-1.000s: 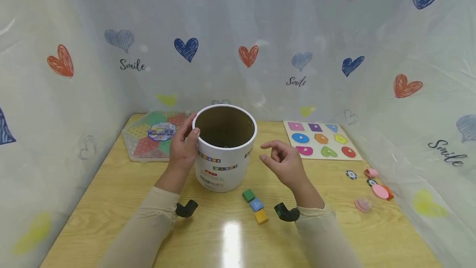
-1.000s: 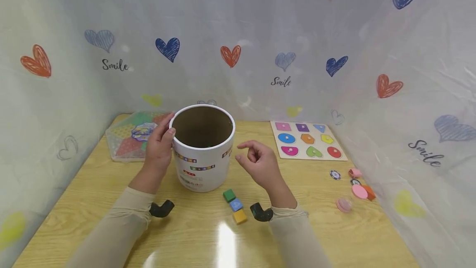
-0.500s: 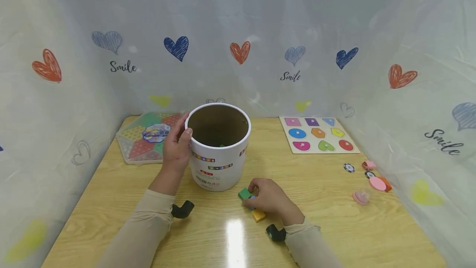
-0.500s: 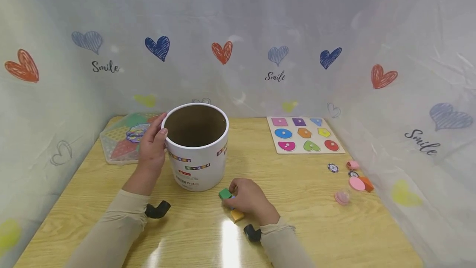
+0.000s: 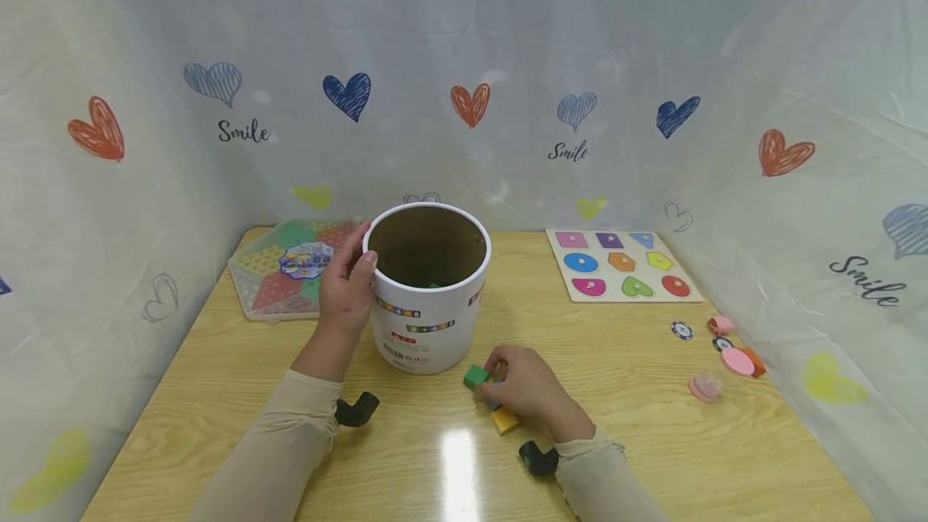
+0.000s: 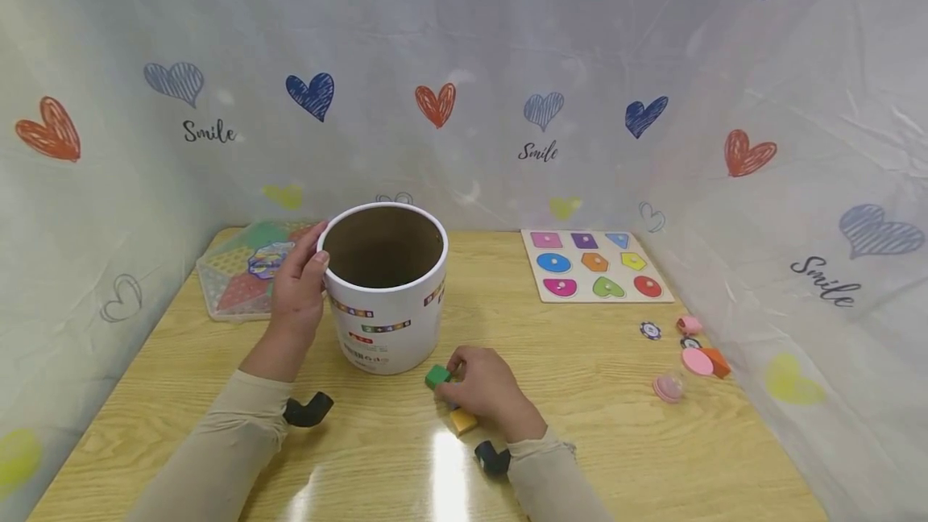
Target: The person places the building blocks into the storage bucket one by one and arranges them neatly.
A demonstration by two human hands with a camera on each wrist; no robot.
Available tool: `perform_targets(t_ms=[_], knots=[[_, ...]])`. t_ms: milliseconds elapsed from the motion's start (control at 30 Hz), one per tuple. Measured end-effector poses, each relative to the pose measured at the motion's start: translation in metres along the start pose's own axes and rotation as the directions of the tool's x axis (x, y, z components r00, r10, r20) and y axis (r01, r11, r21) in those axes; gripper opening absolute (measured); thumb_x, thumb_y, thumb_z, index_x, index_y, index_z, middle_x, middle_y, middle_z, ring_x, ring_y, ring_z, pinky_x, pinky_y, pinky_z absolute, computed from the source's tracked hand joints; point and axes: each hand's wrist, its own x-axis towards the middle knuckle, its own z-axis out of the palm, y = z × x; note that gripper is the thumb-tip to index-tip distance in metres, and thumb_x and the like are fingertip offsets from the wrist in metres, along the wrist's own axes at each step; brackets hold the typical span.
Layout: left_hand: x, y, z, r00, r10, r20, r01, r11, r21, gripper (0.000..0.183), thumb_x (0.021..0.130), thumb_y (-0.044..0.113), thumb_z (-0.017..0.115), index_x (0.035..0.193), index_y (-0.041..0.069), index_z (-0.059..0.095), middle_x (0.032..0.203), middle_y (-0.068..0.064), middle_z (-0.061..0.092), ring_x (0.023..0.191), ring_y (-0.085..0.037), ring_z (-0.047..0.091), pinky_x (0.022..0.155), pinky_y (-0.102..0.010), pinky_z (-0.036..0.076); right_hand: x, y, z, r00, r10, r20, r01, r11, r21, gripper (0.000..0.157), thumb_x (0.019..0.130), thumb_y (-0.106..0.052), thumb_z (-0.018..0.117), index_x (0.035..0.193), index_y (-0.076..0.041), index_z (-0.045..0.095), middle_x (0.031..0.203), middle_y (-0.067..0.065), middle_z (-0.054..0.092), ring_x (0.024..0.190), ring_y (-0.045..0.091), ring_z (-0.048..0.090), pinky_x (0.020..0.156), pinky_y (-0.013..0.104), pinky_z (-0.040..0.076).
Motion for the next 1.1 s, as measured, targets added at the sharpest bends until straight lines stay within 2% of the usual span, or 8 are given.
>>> perform_targets(t_ms=[133,233,333,467,633,767,933,1100], knots=[[-0.004,0.015,0.001,1.000,-0.012,0.010,0.012,1.000,0.007,0.045,0.095,0.020,0.051,0.140,0.018,0.048,0.133,-0.013,0.052,0.121,-0.027,0.048,0.099,-0.046,0.041,-0.004,-0.005,-0.014,0.997,-0.028,-0.076,0.031,0.998,0.046,0.022,0.075,-0.039,0.074,0.089,-0.026,0.064,0.058,-0.004,0.043,0.050,0.011,0.042,0.043,0.025,0.033],[-0.005,0.016,0.002,1.000,-0.012,0.017,0.012,1.000,0.013,0.046,0.095,0.020,0.051,0.141,0.014,0.046,0.134,-0.014,0.051,0.122,-0.030,0.047,0.099,-0.047,0.041,-0.012,-0.019,-0.036,0.981,-0.111,-0.156,0.132,0.983,0.130,0.020,0.077,-0.035,0.076,0.090,-0.026,0.064,0.057,-0.003,0.038,0.050,0.010,0.037,0.045,0.024,0.030],[-0.001,0.006,0.001,1.000,0.007,0.016,-0.007,1.000,-0.001,0.046,0.095,0.022,0.051,0.140,0.020,0.047,0.132,-0.012,0.052,0.120,-0.027,0.048,0.098,-0.047,0.041,-0.017,-0.044,-0.065,0.945,-0.225,-0.239,0.277,0.938,0.211,0.020,0.078,-0.029,0.076,0.093,-0.023,0.065,0.058,0.000,0.037,0.050,0.012,0.036,0.044,0.025,0.031],[0.002,0.001,0.000,1.000,0.016,0.008,-0.016,1.000,0.000,0.044,0.095,0.026,0.052,0.139,0.026,0.049,0.131,-0.010,0.054,0.119,-0.024,0.049,0.098,-0.046,0.041,-0.015,-0.084,-0.097,0.873,-0.328,-0.361,0.425,0.875,0.233,0.019,0.079,-0.021,0.076,0.094,-0.016,0.065,0.058,0.004,0.034,0.050,0.016,0.034,0.043,0.027,0.028],[0.000,-0.003,0.000,1.000,-0.026,0.004,0.025,0.998,0.049,0.045,0.095,0.025,0.051,0.140,0.024,0.048,0.134,-0.009,0.052,0.121,-0.024,0.047,0.100,-0.047,0.040,-0.010,-0.122,-0.110,0.815,-0.312,-0.487,0.460,0.861,0.217,0.017,0.086,-0.019,0.069,0.096,-0.005,0.067,0.058,0.005,0.036,0.051,0.016,0.035,0.044,0.026,0.028],[-0.002,-0.006,0.003,0.999,-0.036,0.023,0.035,0.997,0.064,0.046,0.095,0.025,0.052,0.141,0.023,0.047,0.134,-0.010,0.052,0.122,-0.024,0.047,0.099,-0.048,0.041,-0.014,-0.123,-0.109,0.791,-0.253,-0.558,0.438,0.870,0.228,0.016,0.092,-0.016,0.061,0.096,-0.001,0.067,0.061,0.005,0.042,0.054,0.017,0.038,0.046,0.026,0.031],[-0.001,-0.003,0.004,0.999,-0.021,0.026,0.019,0.997,0.073,0.045,0.095,0.033,0.051,0.140,0.030,0.047,0.132,-0.004,0.052,0.119,-0.020,0.047,0.098,-0.047,0.042,-0.007,-0.090,-0.100,0.826,-0.222,-0.519,0.392,0.888,0.243,0.017,0.093,-0.023,0.061,0.095,-0.008,0.067,0.063,0.004,0.045,0.056,0.018,0.041,0.048,0.026,0.035],[0.001,-0.003,0.000,1.000,0.019,0.003,-0.019,0.998,0.053,0.044,0.094,0.033,0.051,0.138,0.032,0.049,0.131,-0.009,0.053,0.118,-0.021,0.049,0.097,-0.048,0.042,0.003,-0.048,-0.081,0.916,-0.221,-0.336,0.314,0.915,0.253,0.020,0.092,-0.035,0.061,0.096,-0.017,0.068,0.061,0.005,0.045,0.054,0.019,0.043,0.046,0.028,0.036]])
